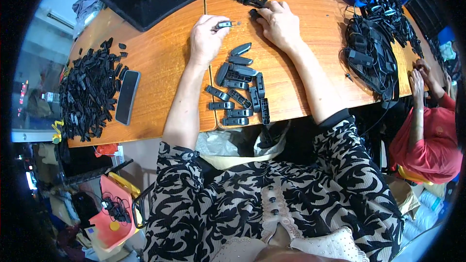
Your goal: The person assembles plastic buckle components by hand, fitting the small plastic pieces together and placing them on the table, then pulls additional plastic pieces from a bin onto the work surface.
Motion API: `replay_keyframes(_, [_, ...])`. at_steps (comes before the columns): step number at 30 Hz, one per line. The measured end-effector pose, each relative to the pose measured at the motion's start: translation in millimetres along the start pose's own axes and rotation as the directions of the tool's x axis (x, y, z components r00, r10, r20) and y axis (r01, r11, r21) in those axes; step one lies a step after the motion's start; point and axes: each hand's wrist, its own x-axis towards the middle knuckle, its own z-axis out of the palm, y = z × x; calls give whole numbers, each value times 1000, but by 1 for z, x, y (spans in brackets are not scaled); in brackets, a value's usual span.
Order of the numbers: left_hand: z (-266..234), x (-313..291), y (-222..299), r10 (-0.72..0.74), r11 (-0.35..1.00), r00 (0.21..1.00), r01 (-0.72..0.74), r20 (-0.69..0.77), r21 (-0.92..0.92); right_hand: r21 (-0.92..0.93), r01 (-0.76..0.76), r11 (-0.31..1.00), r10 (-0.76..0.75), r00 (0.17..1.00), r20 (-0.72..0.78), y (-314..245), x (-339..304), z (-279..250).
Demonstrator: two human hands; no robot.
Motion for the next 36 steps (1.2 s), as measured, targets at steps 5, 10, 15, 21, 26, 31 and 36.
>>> replay_keyframes(5, [-3, 2, 12, -34, 999, 999, 34, 15, -8, 171, -18, 985, 49, 983, -179, -6, 0, -2])
replay_keyframes(10, [1, 2, -4, -45, 914, 992, 89, 119, -395, 787, -312, 532, 184, 950, 252, -25, -1, -4])
replay_keyframes(15, [2, 1, 4, -59, 864, 984, 133, 165, -485, 828, -437, 351, -55, 873, 484, -20, -3, 2])
replay_keyframes(21, [0, -3, 16, 19, 996, 996, -11, 86, -90, 810, -533, 242, -31, 831, 556, -22, -1, -14])
replay_keyframes(26, [3, -4, 25, 82, 991, 993, -72, 89, -110, 839, -503, 208, -79, 847, 526, -21, -2, -12])
replay_keyframes(31, [0, -5, 28, 79, 992, 990, -65, 121, -112, 791, -553, 261, -65, 808, 586, -21, 0, -15])
replay_keyframes(36, [0, -4, 26, 152, 986, 975, -138, 161, -92, 740, -565, 365, -41, 785, 619, -21, 3, -21])
